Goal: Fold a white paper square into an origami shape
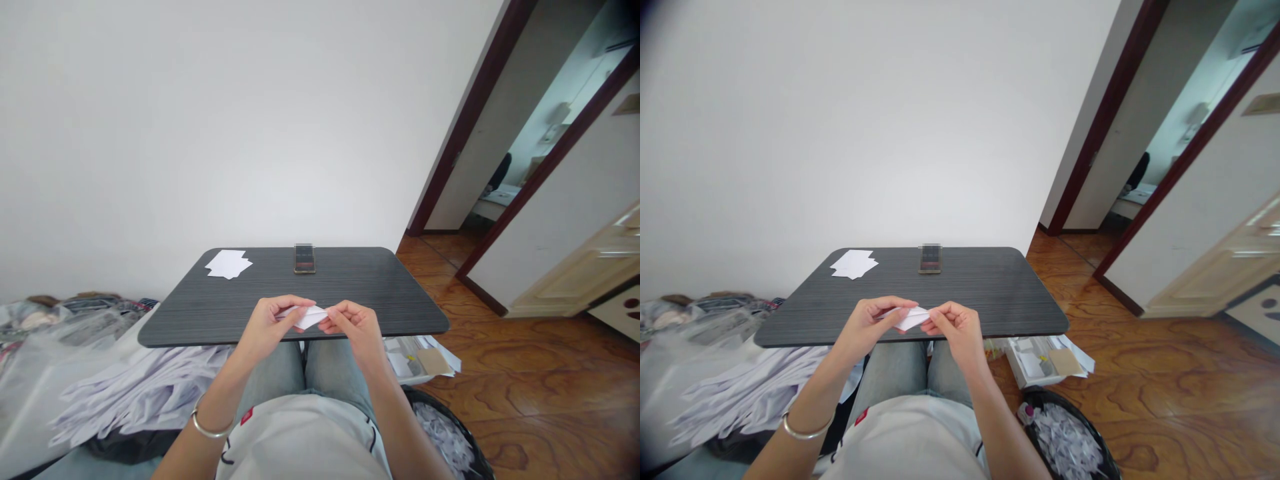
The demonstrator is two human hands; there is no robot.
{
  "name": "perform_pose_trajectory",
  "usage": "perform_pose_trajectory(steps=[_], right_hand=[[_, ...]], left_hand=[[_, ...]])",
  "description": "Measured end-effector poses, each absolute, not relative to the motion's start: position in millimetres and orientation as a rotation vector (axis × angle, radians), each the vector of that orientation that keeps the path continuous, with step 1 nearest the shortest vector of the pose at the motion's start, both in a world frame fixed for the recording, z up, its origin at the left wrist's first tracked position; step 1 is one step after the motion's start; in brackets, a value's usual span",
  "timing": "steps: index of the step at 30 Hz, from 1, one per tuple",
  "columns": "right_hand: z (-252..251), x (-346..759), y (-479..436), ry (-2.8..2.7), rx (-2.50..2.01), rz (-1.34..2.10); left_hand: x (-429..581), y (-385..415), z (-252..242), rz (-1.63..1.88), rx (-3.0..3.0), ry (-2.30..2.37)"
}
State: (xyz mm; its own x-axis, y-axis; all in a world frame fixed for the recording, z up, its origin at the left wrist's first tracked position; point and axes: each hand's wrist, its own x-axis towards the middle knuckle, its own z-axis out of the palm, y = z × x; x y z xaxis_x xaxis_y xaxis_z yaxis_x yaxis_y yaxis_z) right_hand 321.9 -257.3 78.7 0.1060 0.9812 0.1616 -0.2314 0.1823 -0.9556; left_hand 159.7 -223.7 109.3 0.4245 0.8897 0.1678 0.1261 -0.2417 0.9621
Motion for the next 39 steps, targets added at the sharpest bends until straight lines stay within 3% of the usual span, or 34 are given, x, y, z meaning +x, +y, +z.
perform_pose_trajectory(steps=[39], right_hand=[[79.1, 314.7, -254.4, -1.051, -0.926, 1.267]], left_hand=[[159.3, -224.6, 116.6, 0.851, 1.42, 0.821]])
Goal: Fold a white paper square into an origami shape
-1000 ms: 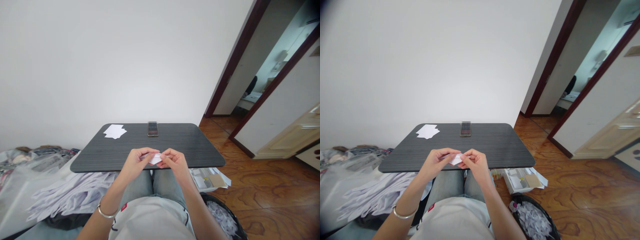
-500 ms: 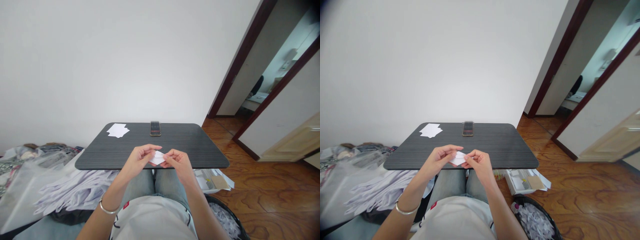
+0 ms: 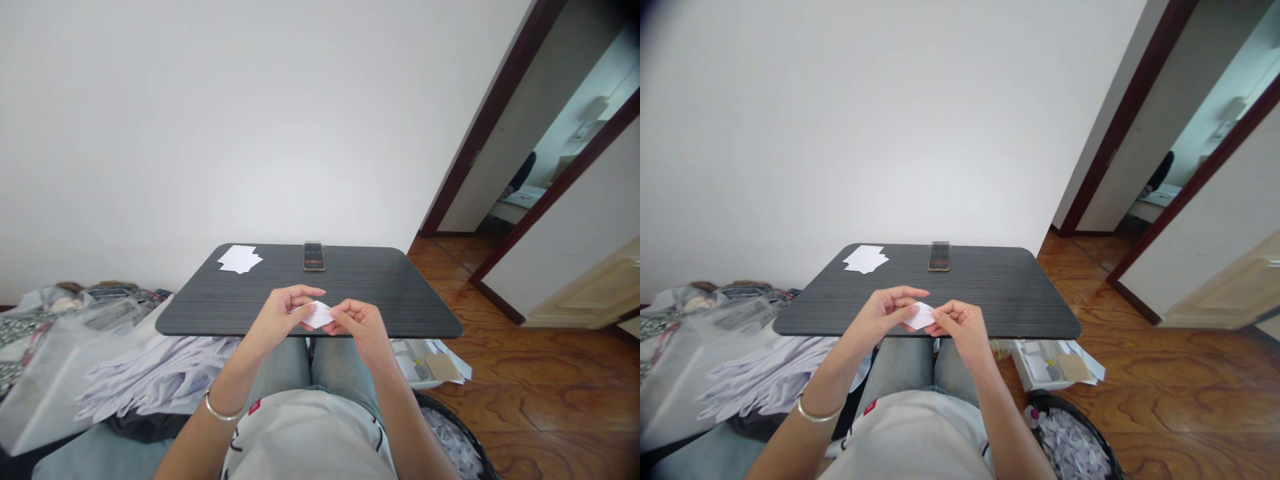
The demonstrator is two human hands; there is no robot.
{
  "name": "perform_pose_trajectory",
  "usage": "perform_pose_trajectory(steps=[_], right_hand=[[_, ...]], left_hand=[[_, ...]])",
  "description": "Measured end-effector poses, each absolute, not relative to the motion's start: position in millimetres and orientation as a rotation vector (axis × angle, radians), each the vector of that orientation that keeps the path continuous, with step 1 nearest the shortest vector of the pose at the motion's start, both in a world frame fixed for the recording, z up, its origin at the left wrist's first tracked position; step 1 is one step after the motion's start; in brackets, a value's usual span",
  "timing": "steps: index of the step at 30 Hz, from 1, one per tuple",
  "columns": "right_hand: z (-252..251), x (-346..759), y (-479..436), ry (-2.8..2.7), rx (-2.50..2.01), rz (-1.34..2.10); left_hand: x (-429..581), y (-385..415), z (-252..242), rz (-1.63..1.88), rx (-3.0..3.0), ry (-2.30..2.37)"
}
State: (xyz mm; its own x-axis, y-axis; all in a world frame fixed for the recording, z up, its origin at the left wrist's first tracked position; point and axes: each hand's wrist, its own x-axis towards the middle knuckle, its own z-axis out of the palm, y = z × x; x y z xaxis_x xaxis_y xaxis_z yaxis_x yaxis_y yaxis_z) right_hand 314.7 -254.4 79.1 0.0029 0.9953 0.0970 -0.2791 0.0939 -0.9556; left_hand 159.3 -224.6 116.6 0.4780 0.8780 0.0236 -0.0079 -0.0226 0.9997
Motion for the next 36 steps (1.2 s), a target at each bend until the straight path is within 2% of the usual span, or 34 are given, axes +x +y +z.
perform_pose_trajectory(steps=[17, 36], right_hand=[[70, 323, -249, -1.083, -1.012, 1.064], [76, 320, -252, -1.121, -1.01, 1.029]], left_hand=[[165, -225, 110, 1.015, 1.587, 0.88], [166, -222, 109, 0.961, 1.8, 0.995]])
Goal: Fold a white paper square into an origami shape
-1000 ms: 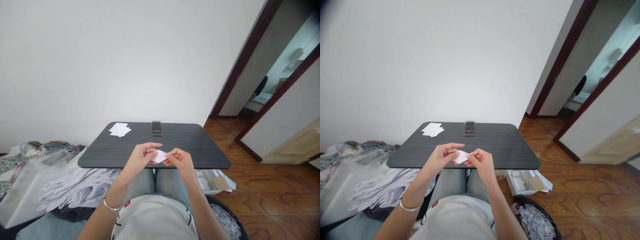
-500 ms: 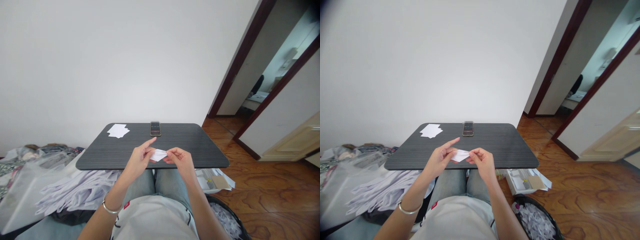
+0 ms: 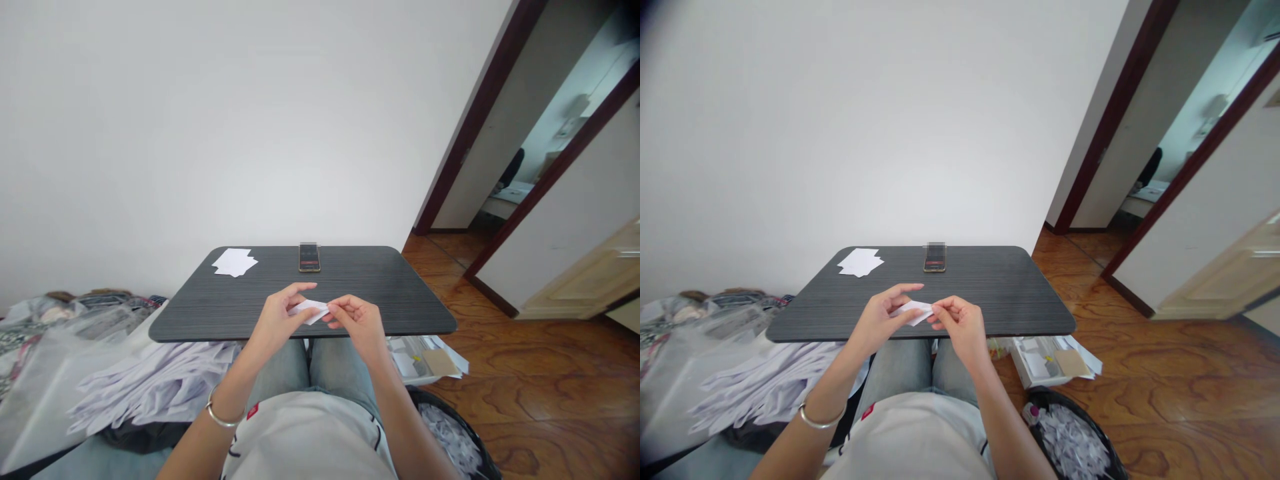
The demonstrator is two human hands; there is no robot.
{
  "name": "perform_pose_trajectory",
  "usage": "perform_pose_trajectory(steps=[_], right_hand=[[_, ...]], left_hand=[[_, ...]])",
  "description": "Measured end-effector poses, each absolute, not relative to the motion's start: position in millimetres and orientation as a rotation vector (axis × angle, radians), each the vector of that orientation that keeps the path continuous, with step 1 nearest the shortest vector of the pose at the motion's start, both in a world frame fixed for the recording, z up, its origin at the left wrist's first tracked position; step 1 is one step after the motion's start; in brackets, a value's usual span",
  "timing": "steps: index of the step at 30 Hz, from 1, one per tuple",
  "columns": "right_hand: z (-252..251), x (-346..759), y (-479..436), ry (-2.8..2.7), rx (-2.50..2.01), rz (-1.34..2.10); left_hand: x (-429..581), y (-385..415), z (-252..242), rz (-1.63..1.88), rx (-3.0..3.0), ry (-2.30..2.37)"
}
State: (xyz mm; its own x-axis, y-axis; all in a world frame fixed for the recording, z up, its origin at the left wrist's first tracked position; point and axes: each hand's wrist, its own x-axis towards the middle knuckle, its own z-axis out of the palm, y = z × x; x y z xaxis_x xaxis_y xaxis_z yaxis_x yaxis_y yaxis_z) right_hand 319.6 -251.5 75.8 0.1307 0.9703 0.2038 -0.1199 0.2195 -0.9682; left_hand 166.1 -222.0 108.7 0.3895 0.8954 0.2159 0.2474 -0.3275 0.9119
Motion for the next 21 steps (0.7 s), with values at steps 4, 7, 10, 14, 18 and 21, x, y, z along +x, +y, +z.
perform_pose_trajectory(steps=[4, 7, 10, 14, 18, 21], right_hand=[[76.9, 317.6, -251.5, -1.132, -1.013, 1.015], [75.4, 318.1, -250.2, -1.131, -1.024, 0.995], [73.9, 318.6, -249.3, -1.14, -1.029, 0.997], [74.5, 318.6, -249.1, -1.129, -1.017, 1.037], [76.9, 318.5, -250.1, -1.12, -1.01, 1.08], [77.4, 318.1, -250.8, -1.144, -1.002, 1.12]], left_hand=[[167.7, -221.7, 109.5, 0.978, 1.817, 1.011], [168.0, -221.8, 109.1, 0.987, 1.806, 0.993], [167.9, -221.6, 108.1, 0.984, 1.807, 0.972], [167.5, -220.8, 107.0, 0.988, 1.798, 0.959], [167.6, -220.8, 107.1, 1.004, 1.805, 0.968], [168.4, -221.9, 107.1, 1.028, 1.843, 0.987]])
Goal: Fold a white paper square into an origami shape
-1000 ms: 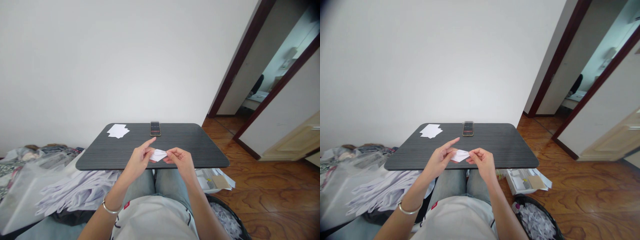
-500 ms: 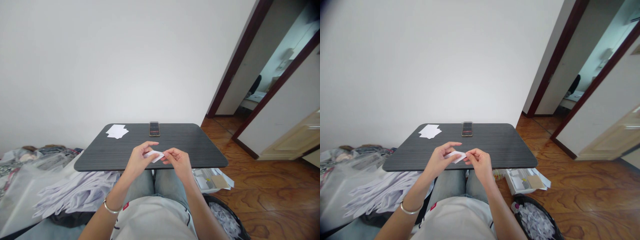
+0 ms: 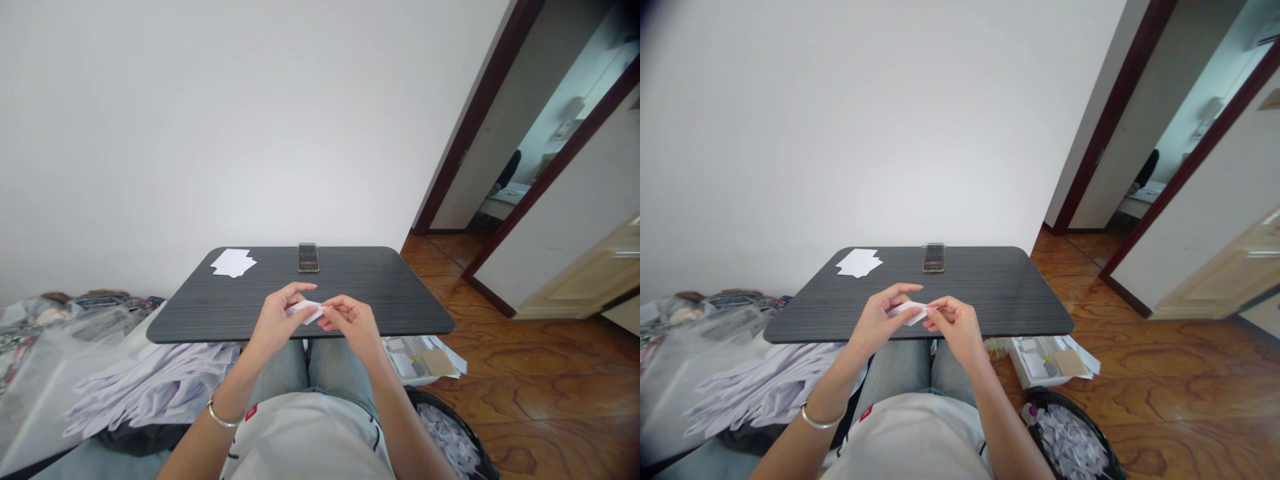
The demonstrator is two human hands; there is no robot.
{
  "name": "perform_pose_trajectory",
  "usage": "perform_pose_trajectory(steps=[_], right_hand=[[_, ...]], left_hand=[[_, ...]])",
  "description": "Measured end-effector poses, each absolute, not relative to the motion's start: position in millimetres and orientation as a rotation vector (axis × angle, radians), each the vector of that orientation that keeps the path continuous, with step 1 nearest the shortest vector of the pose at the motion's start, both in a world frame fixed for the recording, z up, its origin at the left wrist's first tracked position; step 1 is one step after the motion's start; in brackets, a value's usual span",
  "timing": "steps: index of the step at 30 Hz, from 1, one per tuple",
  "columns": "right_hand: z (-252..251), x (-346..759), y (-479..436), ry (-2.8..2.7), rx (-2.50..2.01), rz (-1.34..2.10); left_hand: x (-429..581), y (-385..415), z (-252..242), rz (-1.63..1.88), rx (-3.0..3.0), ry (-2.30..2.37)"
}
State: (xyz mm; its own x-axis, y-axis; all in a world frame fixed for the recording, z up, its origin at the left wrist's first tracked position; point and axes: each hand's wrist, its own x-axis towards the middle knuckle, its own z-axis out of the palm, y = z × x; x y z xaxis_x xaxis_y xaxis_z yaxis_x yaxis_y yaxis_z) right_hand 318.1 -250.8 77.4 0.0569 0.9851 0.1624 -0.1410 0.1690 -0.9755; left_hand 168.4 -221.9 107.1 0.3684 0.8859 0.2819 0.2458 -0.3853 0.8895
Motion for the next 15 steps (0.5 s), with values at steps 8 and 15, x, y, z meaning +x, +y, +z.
perform_pose_trajectory(steps=[8, 15], right_hand=[[79.9, 316.4, -251.7, -1.183, -0.99, 1.095], [77.7, 317.0, -251.4, -1.178, -1.009, 1.096]], left_hand=[[169.6, -224.8, 106.0, 1.077, 1.969, 1.011], [167.5, -224.1, 106.7, 1.018, 2.085, 0.997]])
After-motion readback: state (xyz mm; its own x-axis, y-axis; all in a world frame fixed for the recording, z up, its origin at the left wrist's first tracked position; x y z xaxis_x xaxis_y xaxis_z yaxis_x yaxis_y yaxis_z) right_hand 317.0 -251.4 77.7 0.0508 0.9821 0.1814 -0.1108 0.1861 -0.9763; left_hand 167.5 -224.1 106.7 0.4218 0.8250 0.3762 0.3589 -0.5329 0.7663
